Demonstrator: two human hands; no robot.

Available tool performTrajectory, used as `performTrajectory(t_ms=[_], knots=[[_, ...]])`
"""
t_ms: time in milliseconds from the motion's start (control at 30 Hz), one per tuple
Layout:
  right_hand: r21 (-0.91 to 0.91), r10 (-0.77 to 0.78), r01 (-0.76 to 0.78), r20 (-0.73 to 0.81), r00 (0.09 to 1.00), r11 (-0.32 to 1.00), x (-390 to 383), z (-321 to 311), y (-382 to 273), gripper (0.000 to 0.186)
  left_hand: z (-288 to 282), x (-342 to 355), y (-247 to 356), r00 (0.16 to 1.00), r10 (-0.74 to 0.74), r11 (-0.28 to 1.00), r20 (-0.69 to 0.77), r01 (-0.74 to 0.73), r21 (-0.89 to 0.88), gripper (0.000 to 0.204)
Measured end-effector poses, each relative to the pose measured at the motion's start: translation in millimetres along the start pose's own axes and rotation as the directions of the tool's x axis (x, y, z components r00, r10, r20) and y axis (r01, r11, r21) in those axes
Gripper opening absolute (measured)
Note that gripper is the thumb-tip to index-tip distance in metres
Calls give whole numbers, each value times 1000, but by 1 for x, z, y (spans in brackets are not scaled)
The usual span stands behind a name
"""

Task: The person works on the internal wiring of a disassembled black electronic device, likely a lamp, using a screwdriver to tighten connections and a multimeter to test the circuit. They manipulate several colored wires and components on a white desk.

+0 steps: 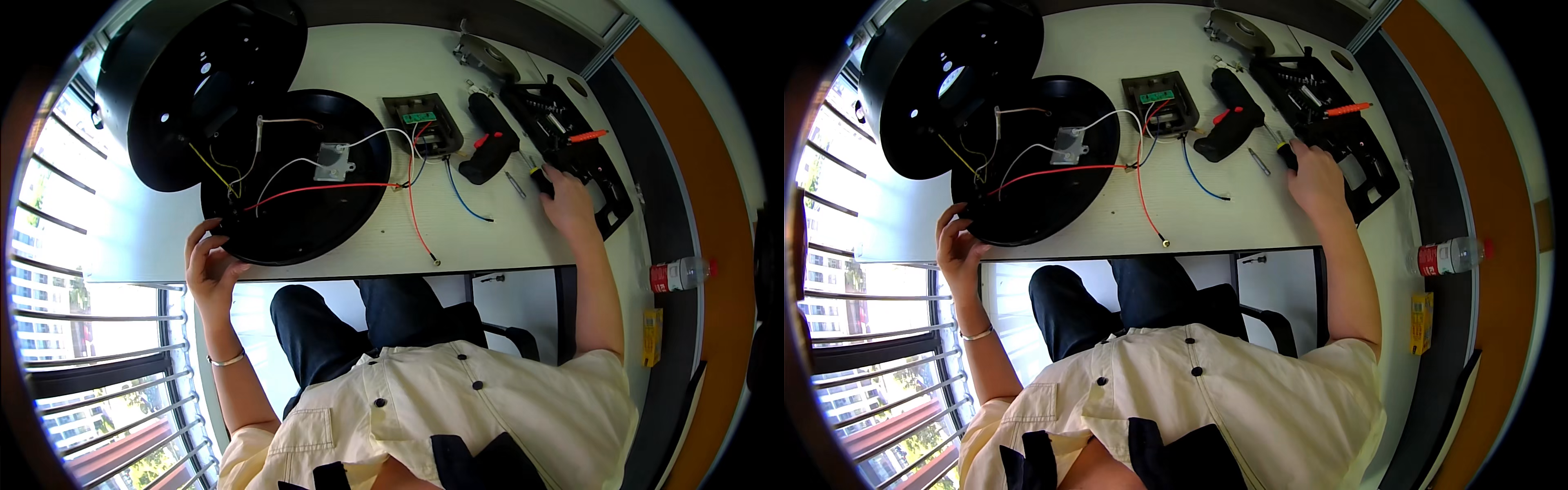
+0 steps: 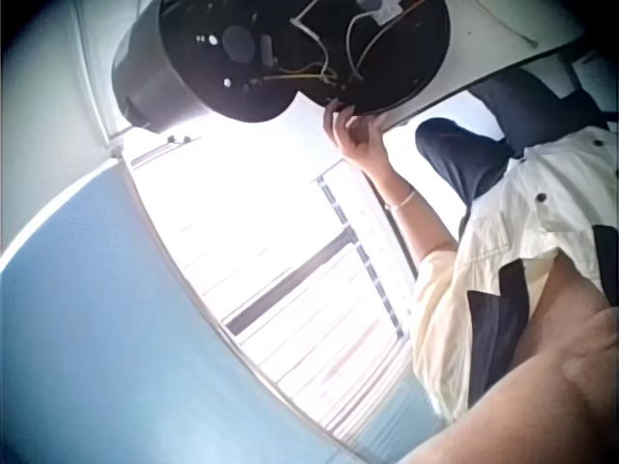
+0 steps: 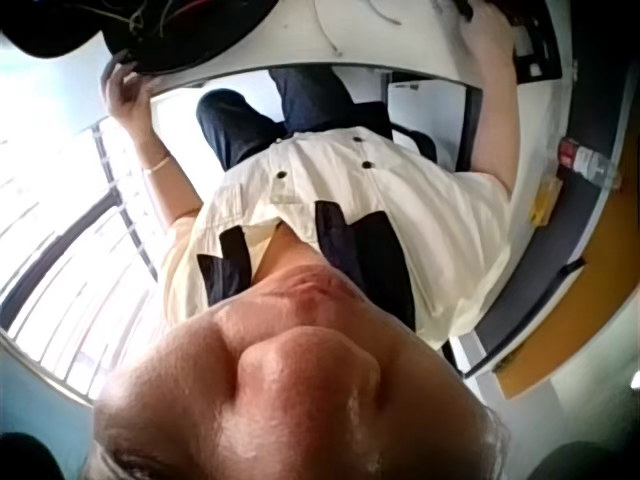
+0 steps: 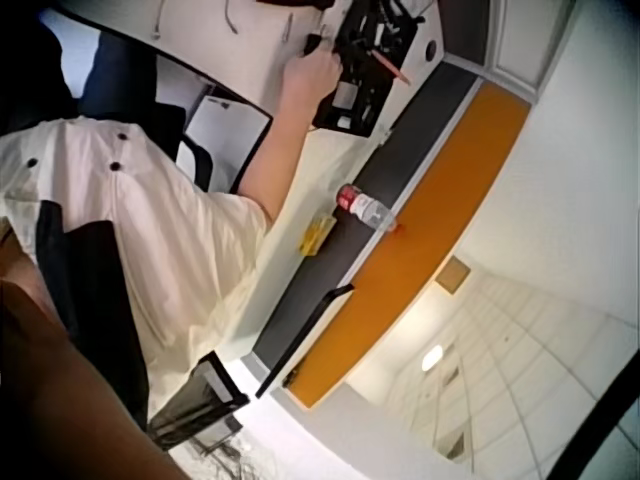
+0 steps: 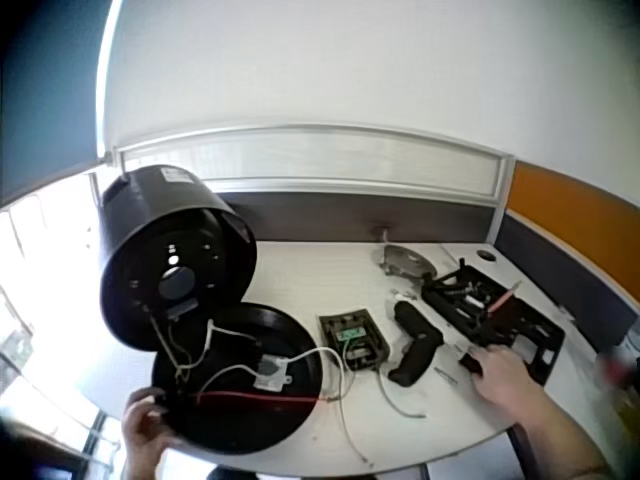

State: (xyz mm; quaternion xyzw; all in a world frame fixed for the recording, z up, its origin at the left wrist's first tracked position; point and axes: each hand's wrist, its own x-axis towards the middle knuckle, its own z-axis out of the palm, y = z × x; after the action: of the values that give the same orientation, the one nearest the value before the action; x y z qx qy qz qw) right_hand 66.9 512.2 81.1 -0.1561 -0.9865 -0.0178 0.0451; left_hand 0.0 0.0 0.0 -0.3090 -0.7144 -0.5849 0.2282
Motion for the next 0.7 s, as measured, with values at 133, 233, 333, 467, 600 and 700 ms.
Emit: performTrajectory(t_ms=[133, 233, 333, 467, 600, 700], knots=[[25, -7, 7, -28, 1000, 1000, -3, 7, 1, 39, -3, 3, 2, 1000, 6, 1000, 5, -6, -4, 33], [71, 3, 2, -64, 998, 998, -4, 8, 2, 37, -4, 2, 1, 1000, -10, 1000, 1, 10, 10, 34], [94, 29, -22, -82, 996, 995, -7, 6, 6, 37, -2, 1, 6, 996, -93, 991, -16, 94, 96, 38], [104, 72, -59, -120, 990, 993, -15, -6, -9, 40, -7, 1, 6, 992, -111, 972, -63, 121, 199, 44], [-88, 9, -30, -235, 972, 996, -32, -21, -7, 41, -4, 6, 23, 984, -171, 946, -42, 176, 273, 45], [-137, 119, -154, -233, 965, 979, -47, -45, -12, 41, 4, 6, 22, 995, -95, 952, -8, 93, 291, 49]])
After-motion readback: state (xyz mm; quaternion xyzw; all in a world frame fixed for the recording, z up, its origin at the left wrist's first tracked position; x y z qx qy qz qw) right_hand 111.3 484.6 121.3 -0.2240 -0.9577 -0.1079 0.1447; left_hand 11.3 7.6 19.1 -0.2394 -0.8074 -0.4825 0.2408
